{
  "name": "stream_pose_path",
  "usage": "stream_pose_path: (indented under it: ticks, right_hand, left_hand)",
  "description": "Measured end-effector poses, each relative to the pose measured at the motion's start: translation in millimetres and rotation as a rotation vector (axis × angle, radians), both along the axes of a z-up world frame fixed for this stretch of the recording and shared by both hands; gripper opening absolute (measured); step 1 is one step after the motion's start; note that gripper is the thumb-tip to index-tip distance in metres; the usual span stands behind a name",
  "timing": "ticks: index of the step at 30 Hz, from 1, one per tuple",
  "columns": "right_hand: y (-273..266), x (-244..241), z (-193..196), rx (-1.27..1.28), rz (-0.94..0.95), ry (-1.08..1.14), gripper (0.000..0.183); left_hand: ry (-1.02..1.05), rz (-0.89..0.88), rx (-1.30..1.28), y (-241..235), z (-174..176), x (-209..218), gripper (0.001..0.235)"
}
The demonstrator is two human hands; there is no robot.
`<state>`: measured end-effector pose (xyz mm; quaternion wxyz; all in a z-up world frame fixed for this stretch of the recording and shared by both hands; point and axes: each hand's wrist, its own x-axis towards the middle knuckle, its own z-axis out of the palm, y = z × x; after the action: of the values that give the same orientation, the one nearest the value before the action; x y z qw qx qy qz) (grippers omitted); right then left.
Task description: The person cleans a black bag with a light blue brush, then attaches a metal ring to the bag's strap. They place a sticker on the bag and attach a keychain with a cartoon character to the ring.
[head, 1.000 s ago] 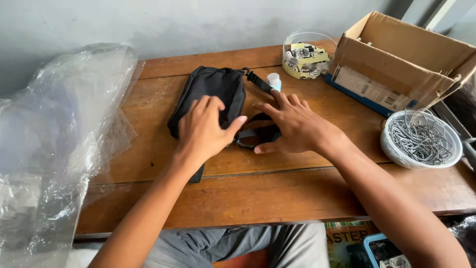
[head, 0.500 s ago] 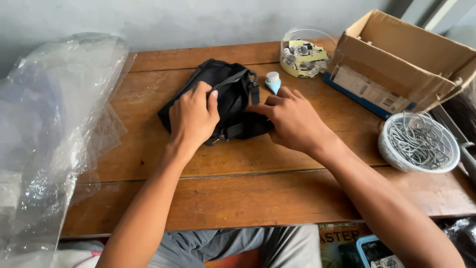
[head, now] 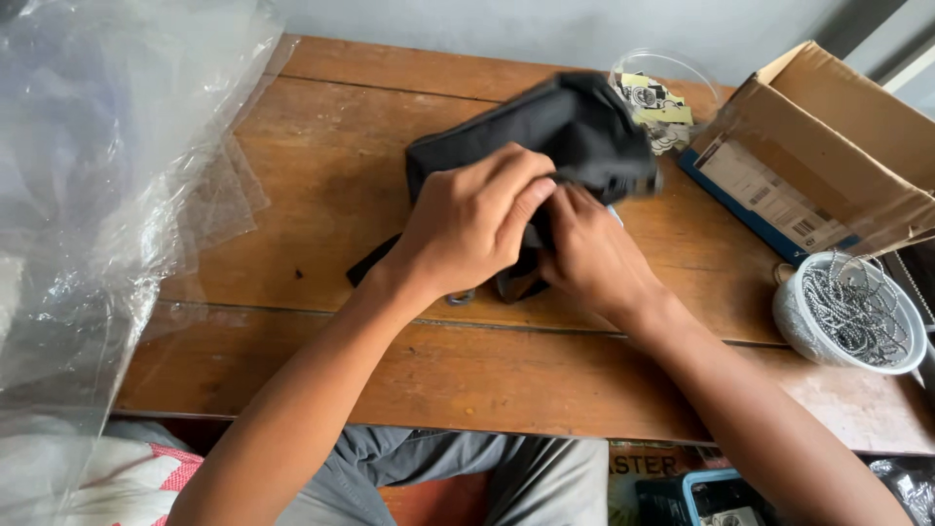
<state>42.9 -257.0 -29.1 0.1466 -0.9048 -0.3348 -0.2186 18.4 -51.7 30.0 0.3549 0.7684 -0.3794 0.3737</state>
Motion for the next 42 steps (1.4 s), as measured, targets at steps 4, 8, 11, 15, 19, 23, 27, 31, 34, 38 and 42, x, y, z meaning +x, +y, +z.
stream_pose_path:
  ticks: [4, 8, 11, 15, 19, 23, 27, 31, 34, 38, 42]
  right_hand:
    - [5.6, -5.1, -0.3, -0.215, -0.151, 0.195, 0.036]
    - [8.2, -8.7, 9.1, -0.09, -0.221, 0.103, 0.043]
    - [17.3, -14.7, 34.1, -0.03, -0.253, 0.17, 0.044]
    - [34.8, -31.9, 83.0, 0.082, -0.245, 0.474, 0.056]
    - [13.1, -28.4, 68.0, 0.153, -0.165, 0.511, 0.047]
    - [-0.8, -22.4, 62.5, 0.321, -0.053, 0.595, 0.038]
    - [-5.2, -26.1, 67.1, 0.463, -0.006, 0.793, 0.041]
    - [-1.5, -39.6, 80.0, 0.259, -0.048, 0.747, 0.047]
    - [-16.5, -31.1, 60.6, 0.137, -0.023, 0.67, 0.054]
    - [-0.7, -31.9, 64.5, -0.005, 0.011, 0.292, 0.043]
    - [3.3, -19.7, 28.6, -0.158, -0.187, -0.016, 0.029]
  left_hand:
    - [-0.045, -0.078, 0.06, -4.8, 1.8, -8.9, 0.016]
    - [-0.054, -0.04, 0.2, -9.7, -9.6, -0.8, 0.018]
    - [0.082, -0.06, 0.304, -7.7, -16.1, 1.0, 0.025]
    - [0.378, -0.178, 0.437, 3.4, -10.8, 0.0, 0.1]
    - [0.357, -0.09, 0.499, 5.8, -6.3, 1.4, 0.091]
    - [0.445, -0.073, 0.489, 9.2, -2.4, 0.8, 0.066]
    - [0.448, -0.057, 0.44, 12.9, -3.0, 6.1, 0.048]
    - [0.449, 0.054, 0.384, 15.2, -11.4, 17.6, 0.045]
    - [0.423, 0.175, 0.354, 14.2, -17.0, 26.2, 0.036]
    - [0.434, 0.26, 0.353, 13.8, -23.4, 33.2, 0.034]
    - [0.464, 0.208, 0.358, 14.7, -16.7, 25.9, 0.037]
